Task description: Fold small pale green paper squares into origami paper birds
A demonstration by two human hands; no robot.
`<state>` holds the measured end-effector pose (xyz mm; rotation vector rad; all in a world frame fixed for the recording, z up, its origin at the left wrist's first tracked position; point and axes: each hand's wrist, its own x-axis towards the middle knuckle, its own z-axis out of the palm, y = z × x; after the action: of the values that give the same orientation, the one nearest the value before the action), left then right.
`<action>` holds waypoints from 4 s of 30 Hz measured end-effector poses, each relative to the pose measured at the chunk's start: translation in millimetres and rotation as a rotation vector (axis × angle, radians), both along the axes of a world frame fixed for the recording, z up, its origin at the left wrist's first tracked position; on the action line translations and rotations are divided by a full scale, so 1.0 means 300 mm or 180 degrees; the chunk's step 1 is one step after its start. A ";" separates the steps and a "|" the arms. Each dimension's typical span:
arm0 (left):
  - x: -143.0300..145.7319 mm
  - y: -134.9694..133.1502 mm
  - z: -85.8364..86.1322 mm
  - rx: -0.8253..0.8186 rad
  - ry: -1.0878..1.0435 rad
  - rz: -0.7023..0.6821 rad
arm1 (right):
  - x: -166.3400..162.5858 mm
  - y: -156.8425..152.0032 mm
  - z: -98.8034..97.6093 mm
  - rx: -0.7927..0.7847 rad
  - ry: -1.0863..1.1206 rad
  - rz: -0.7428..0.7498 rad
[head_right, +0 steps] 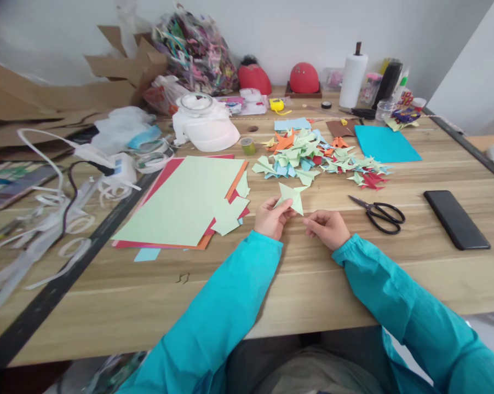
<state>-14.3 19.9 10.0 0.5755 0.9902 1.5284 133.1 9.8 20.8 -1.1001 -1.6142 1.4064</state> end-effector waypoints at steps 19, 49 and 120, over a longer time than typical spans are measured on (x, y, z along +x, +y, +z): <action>0.013 0.011 0.007 0.0058 -0.0163 -0.0057 | 0.414 0.073 -0.092 0.2004 -0.2731 -0.1951; 0.060 0.081 -0.010 -0.0255 -0.0654 0.0049 | 0.050 -0.008 -0.018 -0.1460 0.1991 -0.0097; 0.054 0.072 0.000 -0.0110 -0.0491 -0.0033 | 0.078 -0.066 0.029 -0.0940 -0.0155 -0.0180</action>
<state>2.0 41.7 9.9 0.4308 0.8921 1.5196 156.6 -10.0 29.4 -1.3463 -1.4257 1.6271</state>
